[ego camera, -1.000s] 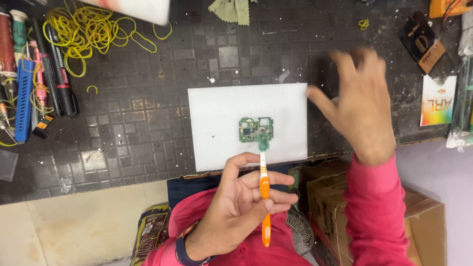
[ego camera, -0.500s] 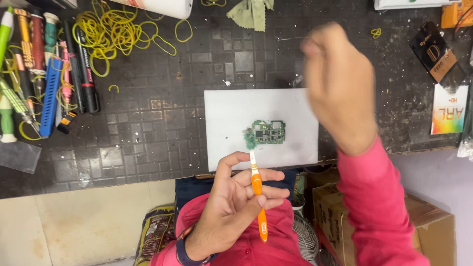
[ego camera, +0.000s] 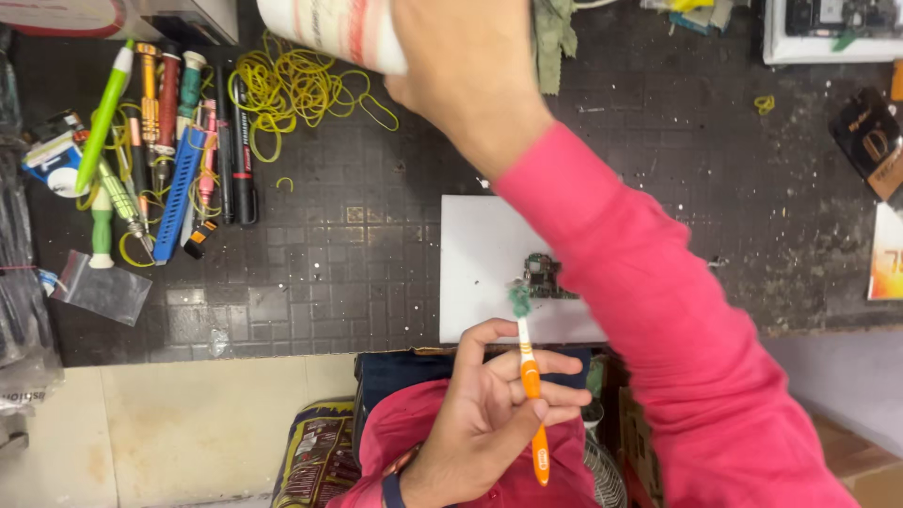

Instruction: The person cleans a small green circuit board using a toothbrush and a liquid cleaner. They apply the liquid to the brush, scrub the board, and then wipe it with a cloth.

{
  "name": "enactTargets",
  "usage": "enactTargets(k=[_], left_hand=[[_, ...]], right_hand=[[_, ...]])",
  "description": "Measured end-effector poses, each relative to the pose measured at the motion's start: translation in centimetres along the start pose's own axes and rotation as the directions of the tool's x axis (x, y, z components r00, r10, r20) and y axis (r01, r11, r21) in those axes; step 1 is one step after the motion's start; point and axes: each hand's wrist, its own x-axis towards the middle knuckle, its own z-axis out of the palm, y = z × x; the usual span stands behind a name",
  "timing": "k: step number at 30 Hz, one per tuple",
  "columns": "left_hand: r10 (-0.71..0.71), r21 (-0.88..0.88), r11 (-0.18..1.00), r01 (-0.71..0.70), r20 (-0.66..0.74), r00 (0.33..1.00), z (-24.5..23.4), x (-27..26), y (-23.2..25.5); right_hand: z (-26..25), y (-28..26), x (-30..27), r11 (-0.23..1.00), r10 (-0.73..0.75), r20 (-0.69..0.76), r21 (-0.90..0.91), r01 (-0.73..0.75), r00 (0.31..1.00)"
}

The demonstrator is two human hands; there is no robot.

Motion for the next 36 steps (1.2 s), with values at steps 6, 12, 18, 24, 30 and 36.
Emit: enactTargets(k=[6,12,18,24,30,36], left_hand=[[0.096,-0.063,0.993,-0.096,-0.001,0.995,-0.3,0.0,-1.5],[0.063,-0.053,0.997,-0.061,0.038,0.997,-0.5,0.5,-1.9],[0.028,-0.017,0.999,-0.028,0.015,0.999,0.3,0.9,-2.0],[0.019,-0.025,1.000,-0.018,0.011,1.000,0.5,0.9,-2.3],[0.001,-0.014,1.000,-0.001,0.023,1.000,0.6,1.7,-2.4],[-0.004,0.025,1.000,0.003,0.040,0.999,0.6,2.3,-2.3]], right_hand=[[-6.0,6.2,-10.5,0.954,0.034,-0.277,0.295,0.051,0.960],[-2.2,14.0,-17.5,0.802,0.425,-0.181,0.529,-0.277,0.887],[1.9,18.2,-19.9,0.644,0.642,-0.071,0.590,-0.487,0.764],[1.4,17.4,-20.1,0.707,0.605,-0.089,0.518,-0.482,0.791],[-0.8,15.8,-22.5,0.736,0.591,-0.109,0.479,-0.479,0.799],[-4.5,17.1,-23.4,0.373,0.728,-0.079,0.879,-0.297,0.681]])
